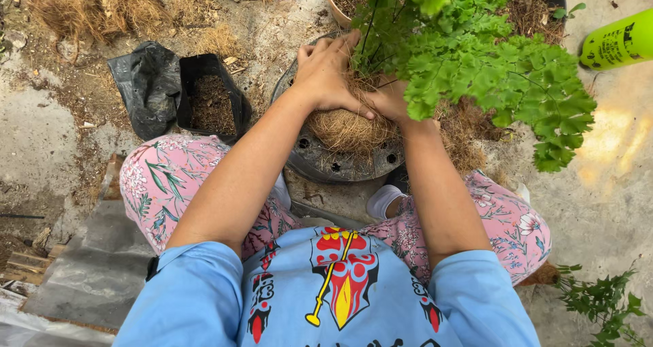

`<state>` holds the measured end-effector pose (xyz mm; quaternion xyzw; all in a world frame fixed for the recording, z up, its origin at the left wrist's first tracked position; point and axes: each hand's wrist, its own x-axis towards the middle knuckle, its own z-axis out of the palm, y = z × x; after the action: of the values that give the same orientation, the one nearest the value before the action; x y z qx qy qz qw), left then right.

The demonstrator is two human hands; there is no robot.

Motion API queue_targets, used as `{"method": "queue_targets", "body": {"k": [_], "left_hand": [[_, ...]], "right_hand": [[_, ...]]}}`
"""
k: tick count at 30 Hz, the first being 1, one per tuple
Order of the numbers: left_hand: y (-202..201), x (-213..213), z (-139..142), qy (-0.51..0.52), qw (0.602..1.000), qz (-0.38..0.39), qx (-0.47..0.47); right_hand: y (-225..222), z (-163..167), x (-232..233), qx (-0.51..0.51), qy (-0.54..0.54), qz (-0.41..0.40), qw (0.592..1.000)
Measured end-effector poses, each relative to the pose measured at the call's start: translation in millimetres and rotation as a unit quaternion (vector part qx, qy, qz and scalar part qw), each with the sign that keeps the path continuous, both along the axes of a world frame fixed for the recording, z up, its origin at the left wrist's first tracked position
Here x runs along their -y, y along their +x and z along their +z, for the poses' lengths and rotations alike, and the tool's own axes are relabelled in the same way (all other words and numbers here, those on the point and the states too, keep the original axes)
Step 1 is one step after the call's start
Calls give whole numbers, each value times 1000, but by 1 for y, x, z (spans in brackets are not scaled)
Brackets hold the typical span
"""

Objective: The person sits on the ground and shapes a mound of dry coconut coir fiber with both hands, pressing it into a rounded form. They add handfuls of soil from a bowl onto the fiber and press it in, then place a fern plant into the center and wrap and press the coir fiber around the plant's root ball.

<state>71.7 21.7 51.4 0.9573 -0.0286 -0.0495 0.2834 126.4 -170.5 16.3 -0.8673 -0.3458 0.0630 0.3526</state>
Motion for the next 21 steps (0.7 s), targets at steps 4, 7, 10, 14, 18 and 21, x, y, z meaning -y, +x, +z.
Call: {"method": "queue_targets", "body": {"k": [4, 7, 10, 14, 18, 21], "left_hand": [[0, 2, 3, -2, 999, 20, -38], [1, 1, 4, -23, 998, 42, -47], [2, 1, 3, -10, 1000, 25, -14], [1, 1, -2, -7, 1000, -1, 11], [0, -4, -10, 13, 1000, -20, 18], [-2, -9, -16, -46, 996, -4, 75]], "right_hand": [[-3, 0, 5, -56, -5, -36, 998], [-7, 0, 10, -174, 205, 1, 963], [-12, -2, 17, -253, 277, -26, 927], [-9, -9, 17, -192, 180, -2, 965], [-11, -13, 13, -273, 205, -73, 937], [-11, -4, 20, -198, 118, -99, 968]]}}
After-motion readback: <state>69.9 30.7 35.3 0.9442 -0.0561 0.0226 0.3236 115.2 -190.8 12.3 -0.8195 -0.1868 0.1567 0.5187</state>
